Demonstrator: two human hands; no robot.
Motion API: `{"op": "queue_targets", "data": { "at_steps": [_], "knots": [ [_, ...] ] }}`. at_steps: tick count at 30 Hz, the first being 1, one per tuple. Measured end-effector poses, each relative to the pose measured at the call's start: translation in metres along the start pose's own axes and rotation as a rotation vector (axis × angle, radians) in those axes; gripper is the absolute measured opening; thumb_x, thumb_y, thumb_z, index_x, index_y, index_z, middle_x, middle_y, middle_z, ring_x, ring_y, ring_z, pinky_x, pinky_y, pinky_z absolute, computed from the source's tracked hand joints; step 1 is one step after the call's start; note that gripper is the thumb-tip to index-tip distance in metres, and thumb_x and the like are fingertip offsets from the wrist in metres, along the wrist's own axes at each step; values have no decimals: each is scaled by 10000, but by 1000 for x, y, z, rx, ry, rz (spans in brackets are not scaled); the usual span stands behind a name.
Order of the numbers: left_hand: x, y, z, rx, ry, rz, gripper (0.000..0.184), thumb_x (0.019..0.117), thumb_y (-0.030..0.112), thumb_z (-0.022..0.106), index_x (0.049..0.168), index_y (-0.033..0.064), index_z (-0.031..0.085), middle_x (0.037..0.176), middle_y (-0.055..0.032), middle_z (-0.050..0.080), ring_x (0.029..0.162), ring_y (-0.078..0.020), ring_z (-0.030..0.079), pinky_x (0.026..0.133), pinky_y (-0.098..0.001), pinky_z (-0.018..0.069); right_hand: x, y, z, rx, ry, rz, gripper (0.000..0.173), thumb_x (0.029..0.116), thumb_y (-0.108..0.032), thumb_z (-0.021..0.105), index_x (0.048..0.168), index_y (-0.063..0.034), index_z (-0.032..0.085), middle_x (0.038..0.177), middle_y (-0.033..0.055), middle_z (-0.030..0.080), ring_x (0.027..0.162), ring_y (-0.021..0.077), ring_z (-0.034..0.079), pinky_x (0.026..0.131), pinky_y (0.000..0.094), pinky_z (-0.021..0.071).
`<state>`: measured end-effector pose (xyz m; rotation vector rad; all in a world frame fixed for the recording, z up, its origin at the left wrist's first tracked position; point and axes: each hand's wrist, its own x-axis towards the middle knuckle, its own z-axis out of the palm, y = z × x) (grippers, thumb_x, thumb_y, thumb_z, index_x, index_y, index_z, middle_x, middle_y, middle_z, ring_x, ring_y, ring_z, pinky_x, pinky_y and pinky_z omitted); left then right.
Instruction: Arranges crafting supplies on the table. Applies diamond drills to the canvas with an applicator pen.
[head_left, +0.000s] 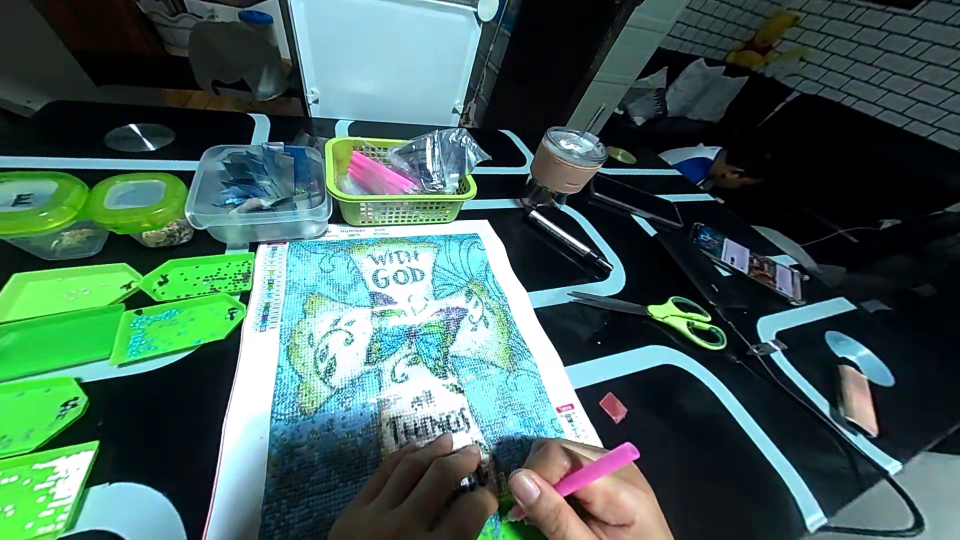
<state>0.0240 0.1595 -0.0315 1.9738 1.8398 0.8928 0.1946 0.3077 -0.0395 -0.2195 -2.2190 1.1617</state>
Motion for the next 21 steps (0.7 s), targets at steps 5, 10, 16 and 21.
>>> {"op": "queue_targets", "data": {
  "at_steps": [5, 10, 16, 21],
  "knots": [
    [0, 0, 0, -5, 2, 3, 356, 910, 381, 745, 1136, 106, 750, 1321, -129, 692, 1303, -339, 604, 1099, -468, 466, 0, 1, 2, -9, 2, -10, 268, 1061, -154, 570, 846, 3, 611, 695, 81, 595, 632, 66, 577, 608, 174, 481],
    [0, 0, 0, -7, -5, -1, 378, 907, 383, 746, 1179, 121, 747, 1325, -118, 691, 1310, -330, 598, 1097, -463, 467, 1, 1, -2, 73, 34, 51, 276, 1077, -166, 543, 872, 7, 610, 699, 56, 606, 641, 11, 585, 603, 141, 484],
    [1, 0, -3, -15, -40, 0, 415, 907, 394, 750, 1207, 108, 734, 1341, -128, 680, 1317, -344, 589, 1107, -481, 455, 13, 6, -20, 243, 228, 299, 235, 1072, -227, 547, 887, -149, 669, 755, -92, 684, 618, -52, 612, 534, 113, 498],
    [3, 2, -7, -34, -81, -20, 427, 914, 387, 746, 1227, 97, 730, 1364, -145, 666, 1324, -369, 580, 1109, -514, 447, 19, 28, -34, 125, 319, 285, 266, 1059, -199, 552, 832, -125, 671, 723, -61, 670, 594, -23, 606, 539, 121, 502]
  ]
}}
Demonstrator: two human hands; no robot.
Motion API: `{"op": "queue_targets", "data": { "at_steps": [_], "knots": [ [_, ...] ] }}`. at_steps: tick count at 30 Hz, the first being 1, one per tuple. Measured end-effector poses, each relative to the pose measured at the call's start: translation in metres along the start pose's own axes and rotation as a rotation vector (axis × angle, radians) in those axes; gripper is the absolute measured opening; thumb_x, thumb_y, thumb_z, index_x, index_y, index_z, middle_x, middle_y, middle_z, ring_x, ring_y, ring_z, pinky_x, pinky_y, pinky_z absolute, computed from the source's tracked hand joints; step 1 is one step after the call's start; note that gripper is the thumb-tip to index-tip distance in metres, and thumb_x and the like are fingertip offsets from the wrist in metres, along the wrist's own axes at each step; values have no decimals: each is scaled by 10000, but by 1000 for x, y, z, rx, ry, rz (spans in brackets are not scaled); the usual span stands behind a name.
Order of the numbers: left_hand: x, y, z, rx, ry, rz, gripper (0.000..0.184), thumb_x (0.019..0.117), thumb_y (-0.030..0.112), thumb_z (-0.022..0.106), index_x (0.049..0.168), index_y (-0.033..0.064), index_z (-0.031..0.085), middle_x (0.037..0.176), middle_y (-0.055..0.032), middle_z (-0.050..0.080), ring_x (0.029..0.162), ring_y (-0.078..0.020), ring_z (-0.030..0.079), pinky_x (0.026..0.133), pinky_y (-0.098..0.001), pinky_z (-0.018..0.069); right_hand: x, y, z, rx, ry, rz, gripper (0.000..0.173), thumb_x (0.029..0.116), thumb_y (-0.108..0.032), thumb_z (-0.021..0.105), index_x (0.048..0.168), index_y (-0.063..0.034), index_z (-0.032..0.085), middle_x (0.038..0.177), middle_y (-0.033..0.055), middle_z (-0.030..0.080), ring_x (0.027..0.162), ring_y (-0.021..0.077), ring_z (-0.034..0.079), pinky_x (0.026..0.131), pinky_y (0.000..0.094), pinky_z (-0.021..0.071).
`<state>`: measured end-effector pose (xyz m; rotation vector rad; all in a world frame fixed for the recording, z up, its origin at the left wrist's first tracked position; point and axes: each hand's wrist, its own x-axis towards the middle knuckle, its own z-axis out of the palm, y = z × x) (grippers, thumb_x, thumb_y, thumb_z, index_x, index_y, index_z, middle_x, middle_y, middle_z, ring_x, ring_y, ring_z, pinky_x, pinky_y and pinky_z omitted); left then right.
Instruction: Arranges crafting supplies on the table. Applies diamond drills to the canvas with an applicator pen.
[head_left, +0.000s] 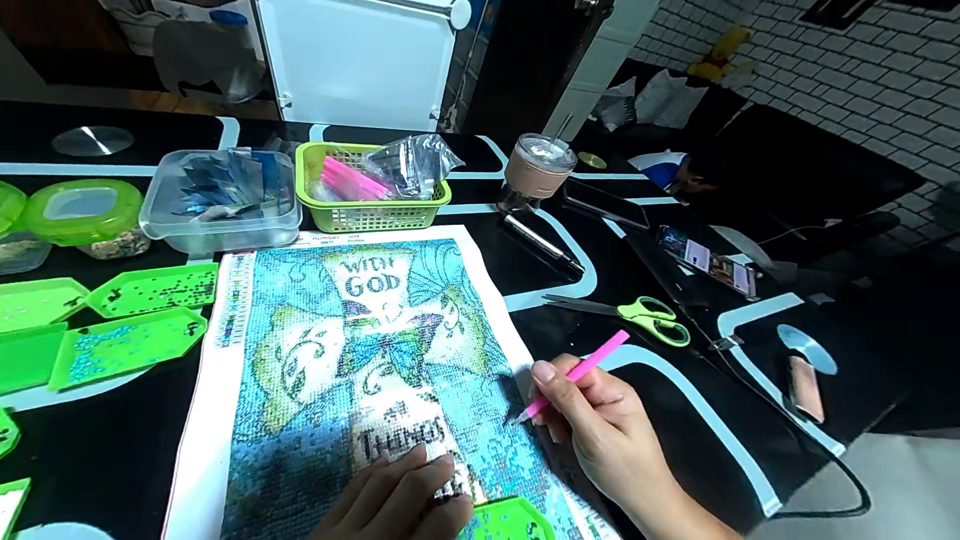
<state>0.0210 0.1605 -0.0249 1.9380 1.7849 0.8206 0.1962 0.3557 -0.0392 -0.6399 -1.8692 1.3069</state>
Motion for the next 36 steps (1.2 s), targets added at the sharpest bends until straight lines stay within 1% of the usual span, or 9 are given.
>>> {"op": "queue_targets", "data": {
  "at_steps": [4, 7, 9, 15, 21, 25, 28, 36],
  "knots": [
    [0, 0, -1, 2, -15, -9, 428, 918, 391, 741, 1235, 104, 731, 1371, -143, 664, 1327, -366, 579, 1117, -506, 438, -2, 7, 3, -55, -4, -98, 258, 1068, -199, 546, 855, -111, 661, 741, -61, 660, 639, -27, 614, 579, 122, 513],
    [0, 0, 0, 6, -12, -2, 425, 919, 390, 741, 1233, 103, 731, 1365, -146, 666, 1323, -372, 580, 1112, -511, 443, -4, 8, 4, -73, -21, -149, 253, 1072, -192, 542, 871, -97, 661, 734, -64, 645, 641, -36, 600, 574, 117, 501],
    [0, -1, 0, 6, -8, 4, 426, 921, 394, 737, 1234, 106, 730, 1362, -148, 667, 1320, -367, 581, 1113, -499, 442, -4, 8, 5, -74, -29, -154, 248, 1069, -185, 545, 871, -93, 663, 730, -65, 643, 635, -38, 599, 571, 115, 500],
    [-1, 0, 0, 5, -1, 2, 427, 922, 392, 738, 1229, 96, 730, 1362, -154, 666, 1323, -374, 581, 1110, -516, 445, -3, 8, 6, -97, -31, -150, 255, 1069, -184, 542, 870, -89, 671, 724, -64, 646, 630, -40, 603, 565, 113, 503],
    [-1, -1, 0, 3, 0, 5, 424, 926, 390, 732, 1234, 98, 727, 1368, -158, 662, 1326, -376, 578, 1114, -511, 442, -3, 8, 7, -100, -41, -155, 253, 1068, -182, 547, 873, -81, 673, 735, -57, 654, 644, -33, 612, 573, 117, 510],
    [-1, 0, 0, 12, -4, 3, 429, 928, 395, 728, 1236, 98, 727, 1370, -153, 661, 1334, -372, 572, 1120, -509, 438, -3, 9, 6, -226, -57, -217, 271, 1074, -218, 548, 873, -71, 656, 713, -51, 632, 635, -49, 590, 570, 102, 490],
    [-1, -1, 1, 14, -1, 7, 427, 927, 401, 730, 1228, 98, 729, 1365, -155, 664, 1325, -376, 580, 1107, -512, 450, -5, 8, 6, -327, -70, -274, 297, 1076, -232, 545, 883, -39, 662, 715, -15, 631, 635, -36, 577, 581, 112, 479],
    [-1, -1, 0, 25, 0, 17, 428, 935, 408, 718, 1232, 99, 728, 1370, -146, 663, 1328, -368, 579, 1109, -504, 450, -3, 5, -2, -296, -146, -237, 276, 1076, -247, 554, 926, -56, 685, 756, -33, 662, 668, -38, 609, 603, 113, 509]
  ]
}}
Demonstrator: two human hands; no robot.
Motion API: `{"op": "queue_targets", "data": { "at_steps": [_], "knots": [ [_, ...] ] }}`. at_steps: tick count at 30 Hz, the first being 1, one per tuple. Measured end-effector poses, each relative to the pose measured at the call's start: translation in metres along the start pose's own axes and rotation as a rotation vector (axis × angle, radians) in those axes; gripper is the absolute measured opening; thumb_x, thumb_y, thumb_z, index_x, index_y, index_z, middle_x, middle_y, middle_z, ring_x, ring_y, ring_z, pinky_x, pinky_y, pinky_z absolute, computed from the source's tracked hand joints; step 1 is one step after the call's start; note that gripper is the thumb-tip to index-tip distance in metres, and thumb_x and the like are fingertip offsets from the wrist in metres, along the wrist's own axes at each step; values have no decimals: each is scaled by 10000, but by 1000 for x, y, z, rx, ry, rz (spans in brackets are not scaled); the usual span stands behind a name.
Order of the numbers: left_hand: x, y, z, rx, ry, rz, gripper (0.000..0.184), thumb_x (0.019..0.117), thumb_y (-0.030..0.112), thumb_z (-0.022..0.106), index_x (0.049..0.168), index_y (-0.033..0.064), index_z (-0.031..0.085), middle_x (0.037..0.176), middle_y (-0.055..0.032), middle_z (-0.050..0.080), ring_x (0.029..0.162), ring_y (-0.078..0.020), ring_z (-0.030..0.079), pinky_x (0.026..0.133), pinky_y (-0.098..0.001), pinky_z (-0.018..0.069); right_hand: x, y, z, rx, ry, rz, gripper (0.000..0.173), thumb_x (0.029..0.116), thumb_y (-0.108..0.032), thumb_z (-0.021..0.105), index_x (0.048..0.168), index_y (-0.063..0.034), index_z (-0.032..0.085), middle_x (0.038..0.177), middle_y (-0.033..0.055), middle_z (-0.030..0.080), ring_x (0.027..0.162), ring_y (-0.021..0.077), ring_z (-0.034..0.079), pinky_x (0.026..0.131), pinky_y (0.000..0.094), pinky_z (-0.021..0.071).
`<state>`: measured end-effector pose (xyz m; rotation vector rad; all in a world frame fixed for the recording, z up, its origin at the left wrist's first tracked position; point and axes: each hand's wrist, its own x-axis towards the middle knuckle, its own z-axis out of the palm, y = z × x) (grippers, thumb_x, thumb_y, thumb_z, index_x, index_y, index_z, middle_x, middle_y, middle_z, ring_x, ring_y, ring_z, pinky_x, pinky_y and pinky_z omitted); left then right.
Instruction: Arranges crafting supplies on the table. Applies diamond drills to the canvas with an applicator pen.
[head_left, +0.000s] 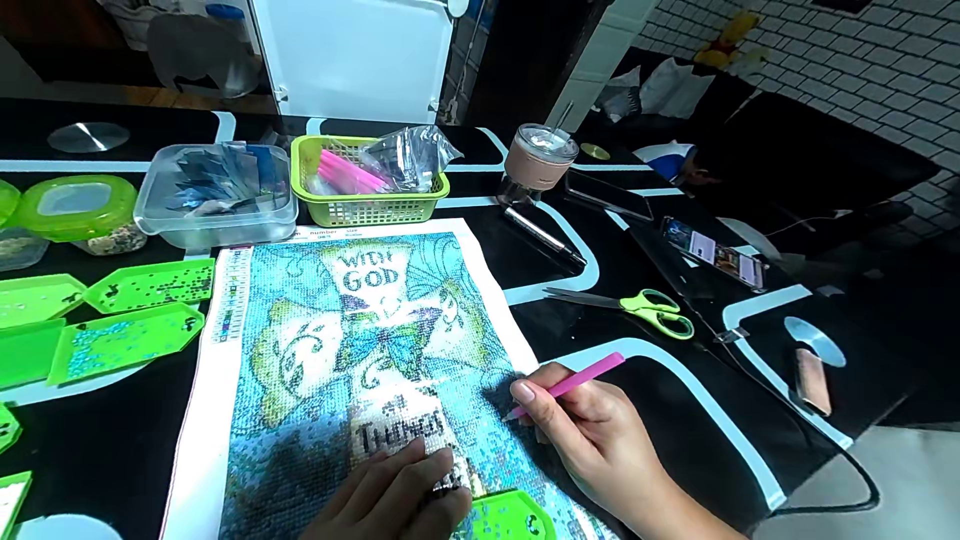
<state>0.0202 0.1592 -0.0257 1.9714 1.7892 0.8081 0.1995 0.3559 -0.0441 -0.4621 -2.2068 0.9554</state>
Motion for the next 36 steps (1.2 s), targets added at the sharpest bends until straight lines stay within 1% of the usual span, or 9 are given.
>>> {"op": "queue_targets", "data": {
  "at_steps": [3, 8, 11, 14, 17, 20, 24, 29, 36],
  "knots": [
    [0, 0, 0, 1, -2, -4, 431, 935, 409, 717, 1241, 105, 724, 1378, -141, 659, 1334, -367, 574, 1109, -500, 448, -1, 0, 2, -31, 5, -22, 292, 1082, -253, 540, 923, -48, 677, 758, -17, 654, 666, -32, 598, 607, 118, 501],
    [0, 0, 1, 6, 12, 5, 426, 931, 408, 721, 1237, 111, 726, 1372, -135, 665, 1326, -362, 581, 1102, -496, 456, 0, -1, 1, -40, 0, -10, 300, 1083, -262, 535, 917, -53, 673, 754, -22, 650, 664, -37, 592, 604, 114, 493],
    [-1, 0, 2, 16, 30, 9, 413, 920, 399, 733, 1222, 117, 729, 1360, -124, 673, 1320, -347, 588, 1095, -480, 464, 0, -4, -1, 64, 13, 61, 277, 1080, -252, 541, 928, -75, 689, 764, -47, 664, 668, -32, 614, 595, 120, 515],
    [-1, -1, 3, 15, 50, 5, 406, 917, 399, 737, 1209, 117, 734, 1344, -125, 682, 1315, -345, 594, 1089, -481, 471, -9, -18, 3, 209, 16, 47, 275, 1095, -265, 512, 938, -94, 659, 784, -52, 669, 694, -38, 632, 619, 129, 534],
    [-1, -1, 5, 7, 58, 2, 405, 915, 399, 739, 1207, 118, 735, 1343, -125, 682, 1317, -341, 593, 1091, -482, 470, -23, -35, 12, 300, -86, 37, 273, 1093, -221, 517, 917, -42, 624, 743, 5, 634, 679, -20, 609, 628, 145, 514],
    [-1, -1, 5, 2, 67, 1, 398, 908, 392, 747, 1203, 124, 737, 1340, -123, 685, 1312, -339, 598, 1090, -484, 471, -30, -35, 16, 235, -117, -8, 286, 1086, -187, 531, 883, 2, 603, 712, 70, 597, 668, 35, 602, 629, 166, 503],
    [-1, 0, 5, 2, 69, 3, 391, 908, 388, 747, 1193, 121, 737, 1344, -126, 681, 1318, -342, 594, 1095, -488, 468, -31, -36, 18, 230, -116, -42, 274, 1083, -181, 533, 892, 2, 604, 729, 71, 604, 679, 30, 600, 639, 153, 497],
    [-1, 0, 6, 17, 80, 9, 355, 908, 383, 742, 1134, 109, 745, 1335, -122, 686, 1305, -336, 603, 1089, -465, 473, -30, -40, 22, 226, -157, -90, 267, 1080, -156, 534, 887, 14, 605, 730, 97, 598, 669, 73, 588, 637, 178, 485],
    [-1, -1, 6, 19, 78, 12, 355, 911, 379, 740, 1134, 103, 741, 1336, -121, 685, 1307, -334, 601, 1089, -469, 472, -30, -40, 23, 202, -171, -104, 263, 1076, -155, 543, 884, 12, 609, 733, 103, 609, 677, 84, 601, 655, 182, 494]
  ]
}}
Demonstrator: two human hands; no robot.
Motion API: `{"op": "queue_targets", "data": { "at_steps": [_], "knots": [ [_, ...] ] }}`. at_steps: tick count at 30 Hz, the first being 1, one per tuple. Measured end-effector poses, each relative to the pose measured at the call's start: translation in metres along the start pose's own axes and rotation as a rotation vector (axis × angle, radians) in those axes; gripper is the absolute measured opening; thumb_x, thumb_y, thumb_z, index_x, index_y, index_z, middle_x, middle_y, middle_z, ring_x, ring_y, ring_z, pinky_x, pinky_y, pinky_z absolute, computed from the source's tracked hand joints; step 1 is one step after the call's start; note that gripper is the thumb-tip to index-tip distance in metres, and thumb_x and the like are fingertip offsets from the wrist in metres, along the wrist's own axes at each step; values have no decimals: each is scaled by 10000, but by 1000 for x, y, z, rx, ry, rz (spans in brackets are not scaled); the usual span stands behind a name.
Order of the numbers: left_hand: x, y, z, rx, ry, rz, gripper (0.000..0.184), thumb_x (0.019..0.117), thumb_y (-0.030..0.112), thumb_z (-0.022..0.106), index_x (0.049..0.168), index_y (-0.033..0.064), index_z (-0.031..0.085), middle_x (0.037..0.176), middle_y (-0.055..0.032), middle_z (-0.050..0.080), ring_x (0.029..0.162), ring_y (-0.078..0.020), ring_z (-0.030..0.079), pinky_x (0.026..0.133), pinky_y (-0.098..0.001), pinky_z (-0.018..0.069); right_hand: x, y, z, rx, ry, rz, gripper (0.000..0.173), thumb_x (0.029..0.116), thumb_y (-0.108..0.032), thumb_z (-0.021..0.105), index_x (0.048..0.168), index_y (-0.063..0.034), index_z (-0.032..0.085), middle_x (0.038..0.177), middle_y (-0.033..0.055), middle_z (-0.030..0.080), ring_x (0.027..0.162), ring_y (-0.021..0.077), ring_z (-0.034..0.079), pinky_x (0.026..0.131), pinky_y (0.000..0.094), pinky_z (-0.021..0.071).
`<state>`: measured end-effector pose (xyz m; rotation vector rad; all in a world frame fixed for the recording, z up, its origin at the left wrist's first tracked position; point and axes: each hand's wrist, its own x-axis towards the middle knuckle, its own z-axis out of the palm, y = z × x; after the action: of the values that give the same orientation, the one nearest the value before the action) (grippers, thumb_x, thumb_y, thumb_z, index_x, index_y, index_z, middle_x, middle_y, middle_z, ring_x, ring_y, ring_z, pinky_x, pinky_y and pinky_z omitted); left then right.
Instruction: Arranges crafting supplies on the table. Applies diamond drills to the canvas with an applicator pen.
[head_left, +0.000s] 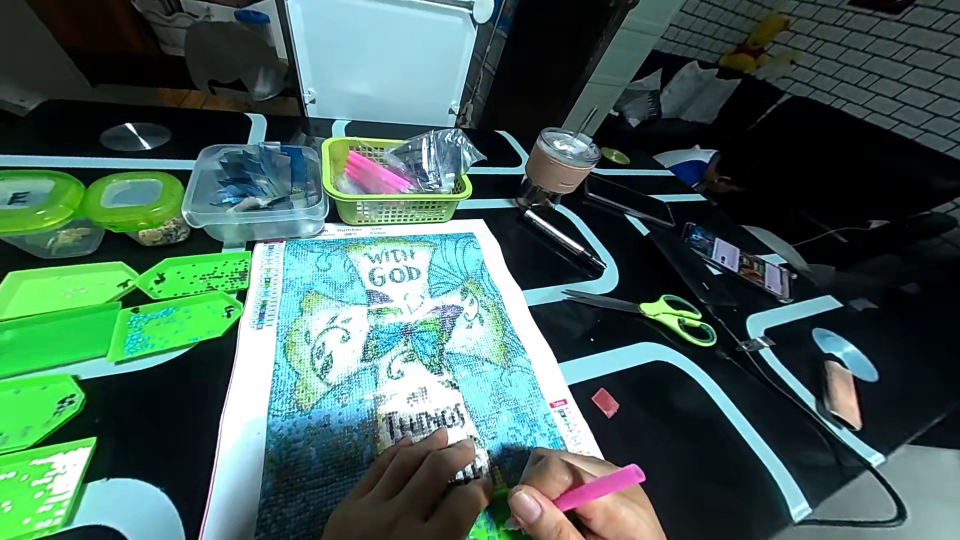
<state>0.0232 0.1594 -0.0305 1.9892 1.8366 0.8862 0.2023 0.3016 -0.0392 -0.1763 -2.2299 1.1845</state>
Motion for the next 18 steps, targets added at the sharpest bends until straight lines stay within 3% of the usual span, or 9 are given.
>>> {"op": "queue_targets", "data": {
  "at_steps": [5, 7, 10, 13, 18],
  "knots": [
    [0, 0, 1, -7, -6, -2, 365, 913, 388, 736, 1148, 110, 741, 1341, -124, 682, 1310, -340, 598, 1091, -476, 467, -1, 0, -1, 32, 27, 20, 260, 1076, -160, 544, 891, 12, 605, 735, 91, 606, 673, 61, 595, 647, 172, 492],
    [0, 0, 0, -17, -20, -10, 383, 914, 393, 739, 1185, 122, 738, 1342, -119, 681, 1318, -338, 591, 1098, -482, 465, 1, -2, -4, 137, 91, 124, 246, 1081, -188, 543, 916, -26, 625, 753, 22, 640, 692, -7, 618, 648, 147, 520],
    [2, 0, -2, -19, -44, -15, 405, 914, 394, 743, 1208, 115, 736, 1346, -126, 679, 1320, -348, 589, 1097, -498, 463, 12, 6, -19, 241, 251, 283, 230, 1076, -264, 544, 918, -163, 677, 776, -98, 689, 646, -61, 613, 567, 115, 507],
    [2, 1, -4, -24, -61, -14, 414, 915, 387, 741, 1219, 106, 730, 1359, -128, 670, 1316, -356, 587, 1096, -499, 458, 23, 26, -35, 180, 354, 313, 267, 1065, -231, 543, 850, -158, 683, 745, -75, 692, 592, -39, 601, 521, 112, 480],
    [2, 0, -4, -39, -65, -21, 424, 918, 392, 739, 1226, 100, 731, 1363, -145, 668, 1315, -375, 587, 1097, -511, 458, 24, 37, -31, 75, 349, 241, 253, 1065, -191, 547, 852, -119, 664, 732, -63, 660, 613, -27, 602, 556, 118, 499]
  ]
}}
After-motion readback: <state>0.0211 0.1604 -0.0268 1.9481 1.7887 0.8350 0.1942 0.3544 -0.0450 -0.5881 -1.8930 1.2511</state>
